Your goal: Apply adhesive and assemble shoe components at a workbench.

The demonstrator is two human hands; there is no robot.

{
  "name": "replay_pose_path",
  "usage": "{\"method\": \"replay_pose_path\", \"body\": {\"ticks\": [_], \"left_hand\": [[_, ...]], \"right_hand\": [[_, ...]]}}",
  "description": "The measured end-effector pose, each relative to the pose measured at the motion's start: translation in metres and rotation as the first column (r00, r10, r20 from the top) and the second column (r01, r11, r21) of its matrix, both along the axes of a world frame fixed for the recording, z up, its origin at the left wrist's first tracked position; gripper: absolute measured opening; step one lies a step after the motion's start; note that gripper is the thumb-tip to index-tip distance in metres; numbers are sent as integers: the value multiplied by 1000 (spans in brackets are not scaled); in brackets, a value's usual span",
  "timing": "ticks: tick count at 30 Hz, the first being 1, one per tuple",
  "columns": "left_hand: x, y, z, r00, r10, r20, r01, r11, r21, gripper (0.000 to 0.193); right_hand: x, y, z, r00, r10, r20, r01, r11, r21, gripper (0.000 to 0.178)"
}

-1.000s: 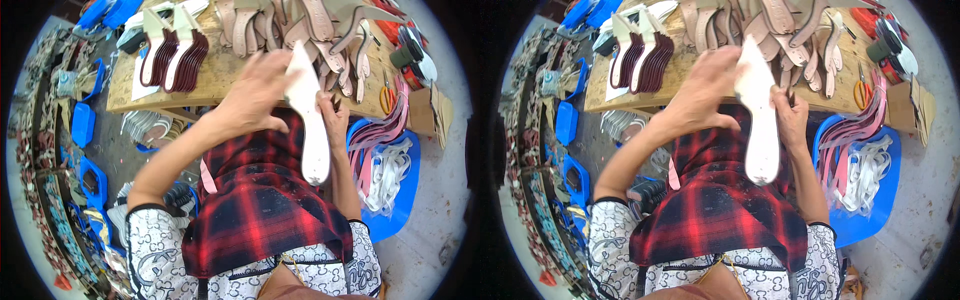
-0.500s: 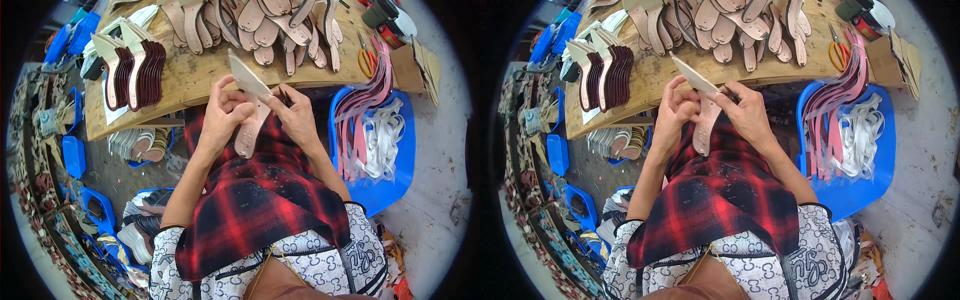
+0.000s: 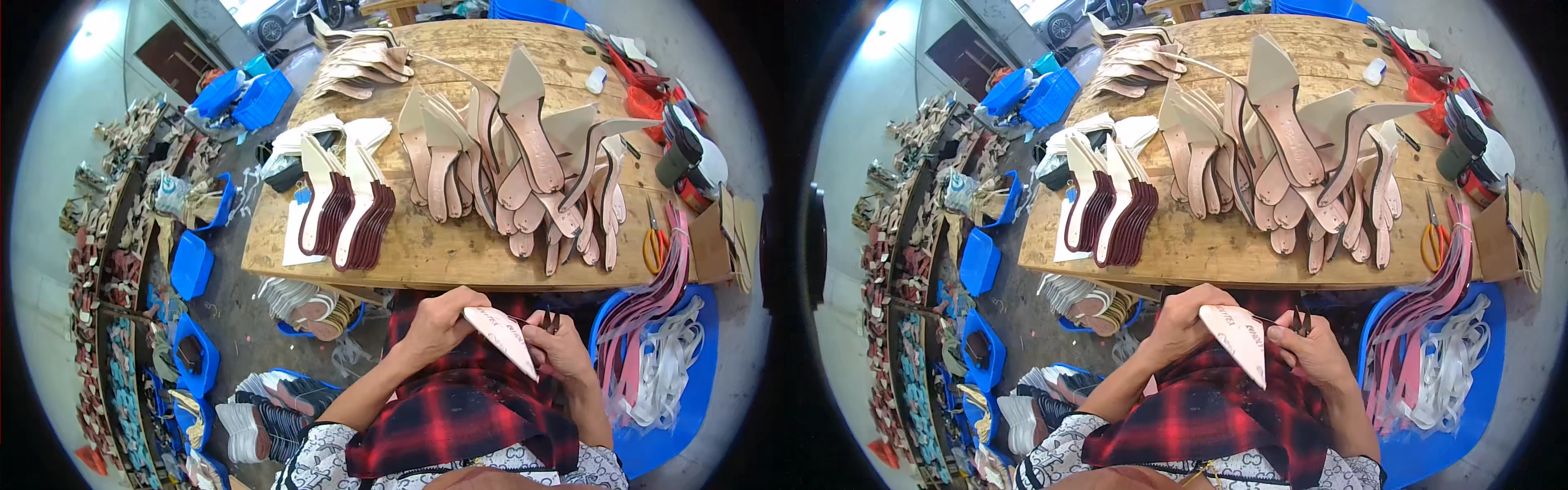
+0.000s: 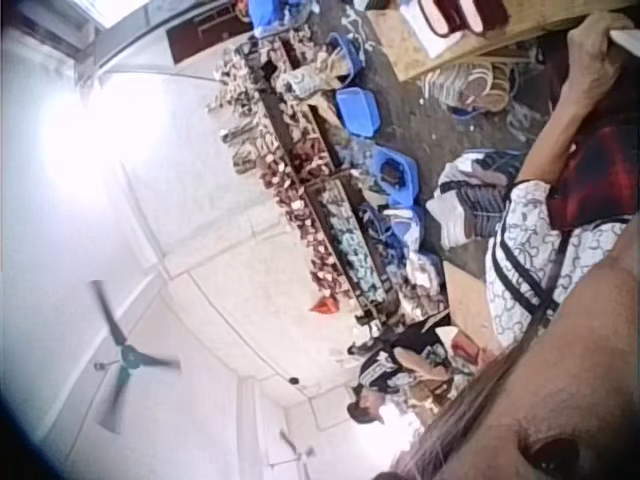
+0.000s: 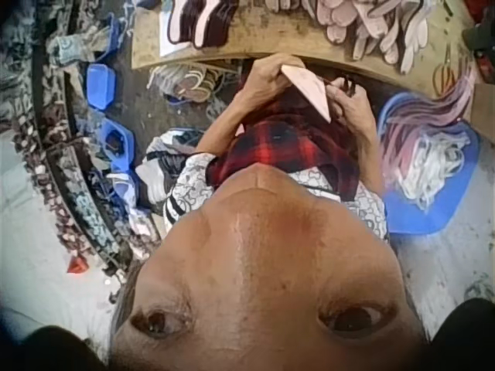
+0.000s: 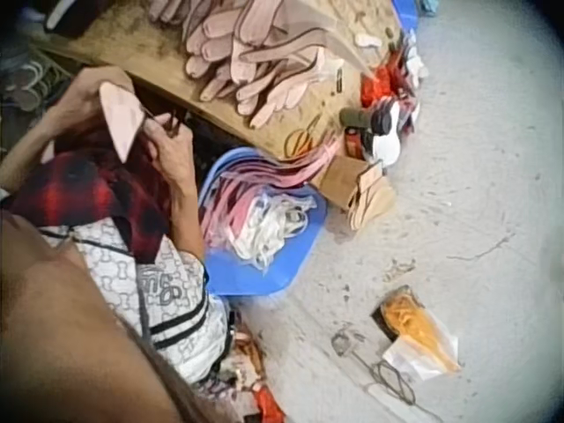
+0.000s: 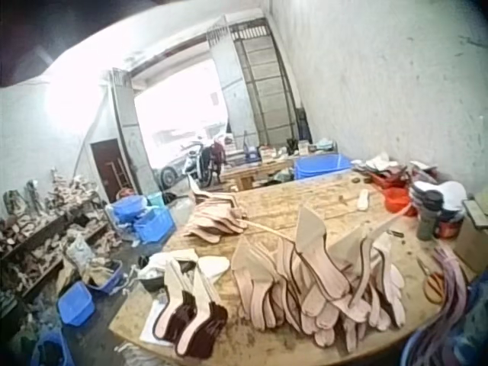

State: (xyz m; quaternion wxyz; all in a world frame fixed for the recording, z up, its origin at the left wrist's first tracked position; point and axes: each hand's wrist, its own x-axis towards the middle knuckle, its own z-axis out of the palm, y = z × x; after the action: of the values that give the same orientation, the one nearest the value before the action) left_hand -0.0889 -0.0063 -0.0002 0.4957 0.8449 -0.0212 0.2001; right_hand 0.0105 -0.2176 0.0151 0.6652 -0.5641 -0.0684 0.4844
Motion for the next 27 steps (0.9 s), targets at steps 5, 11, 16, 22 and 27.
{"method": "replay_pose_path", "body": {"ticks": [5,11,16,22,27], "left_hand": [[-19,93,63,802,547,-241,-576,599,-556,15],[25,10,-4,929,298,-221,-348,495,-796,23],[44,-24,-31,948,92,-305,-318,316,-894,22],[42,-32,-11,956,49,-289,-283,409,-868,17],[40,-35,-30,954,1,-299,-283,332,-900,16]], "right_hand": [[27,-68,-28,932,-349,-100,344,937,-65,15],[11,12,-15,894,-405,190,382,913,144,15],[15,59,-15,863,-479,163,440,869,225,16],[14,75,-20,877,-481,-19,459,824,332,15],[8,74,-34,871,-424,-249,481,841,249,16]]}}
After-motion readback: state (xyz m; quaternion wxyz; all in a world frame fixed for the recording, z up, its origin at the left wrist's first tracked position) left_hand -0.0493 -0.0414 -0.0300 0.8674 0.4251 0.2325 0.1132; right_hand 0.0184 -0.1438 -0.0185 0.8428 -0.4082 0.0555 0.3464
